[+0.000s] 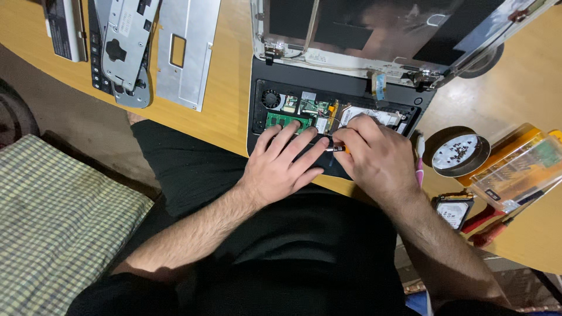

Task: The person uses a screwdriver to remove screws from a laptop's internal components, specifically around the hard drive and motherboard. They place the screws into a small tin and continue unscrewing parts of the laptop chassis.

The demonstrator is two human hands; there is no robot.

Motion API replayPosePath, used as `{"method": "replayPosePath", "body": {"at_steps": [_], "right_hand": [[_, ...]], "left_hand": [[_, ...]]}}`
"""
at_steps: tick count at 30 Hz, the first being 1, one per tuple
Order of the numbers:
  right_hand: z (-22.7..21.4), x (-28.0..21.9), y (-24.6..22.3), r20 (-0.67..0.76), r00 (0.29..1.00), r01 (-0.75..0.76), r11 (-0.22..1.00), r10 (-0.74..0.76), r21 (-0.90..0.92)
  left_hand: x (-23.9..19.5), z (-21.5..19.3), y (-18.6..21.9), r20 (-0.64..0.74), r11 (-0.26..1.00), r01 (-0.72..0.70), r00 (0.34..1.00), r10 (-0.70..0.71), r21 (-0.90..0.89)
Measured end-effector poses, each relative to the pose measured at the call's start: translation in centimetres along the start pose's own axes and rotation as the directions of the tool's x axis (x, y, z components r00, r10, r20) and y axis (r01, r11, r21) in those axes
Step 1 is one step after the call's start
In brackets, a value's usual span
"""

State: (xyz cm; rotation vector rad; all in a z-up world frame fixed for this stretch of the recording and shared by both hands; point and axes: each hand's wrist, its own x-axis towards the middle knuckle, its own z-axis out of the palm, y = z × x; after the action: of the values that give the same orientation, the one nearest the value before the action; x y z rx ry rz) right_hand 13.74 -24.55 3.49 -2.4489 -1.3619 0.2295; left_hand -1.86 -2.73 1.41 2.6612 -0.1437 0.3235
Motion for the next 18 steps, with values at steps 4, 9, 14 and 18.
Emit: {"method": "replayPosePath", "body": {"at_steps": [4, 9, 14, 18], "right_hand": [[0.6, -0.6, 0.4, 0.006, 1.0, 0.017, 0.999, -0.017, -0.033], [1.2, -0.8, 0.7, -0.061, 0.998, 0.031, 1.0, -0.031, 0.001], [1.1, -0.7, 0.6, -0.085, 0.996, 0.014, 0.999, -0.017, -0.039], [1.2, -0.5, 0.8, -0.121, 0.992, 0.016, 0.999, -0.02, -0.038]], "left_hand": [[-0.1, 0.2, 0.0, 0.024, 1.0, -0.003, 1.0, 0.003, 0.015], [-0.2, 0.1, 0.1, 0.05, 0.999, -0.005, 0.999, 0.003, 0.033], [-0.2, 0.3, 0.2, 0.053, 0.999, 0.011, 0.999, -0.013, 0.034], [-0.3, 0.2, 0.2, 0.055, 0.999, 0.011, 0.998, -0.013, 0.031]]}}
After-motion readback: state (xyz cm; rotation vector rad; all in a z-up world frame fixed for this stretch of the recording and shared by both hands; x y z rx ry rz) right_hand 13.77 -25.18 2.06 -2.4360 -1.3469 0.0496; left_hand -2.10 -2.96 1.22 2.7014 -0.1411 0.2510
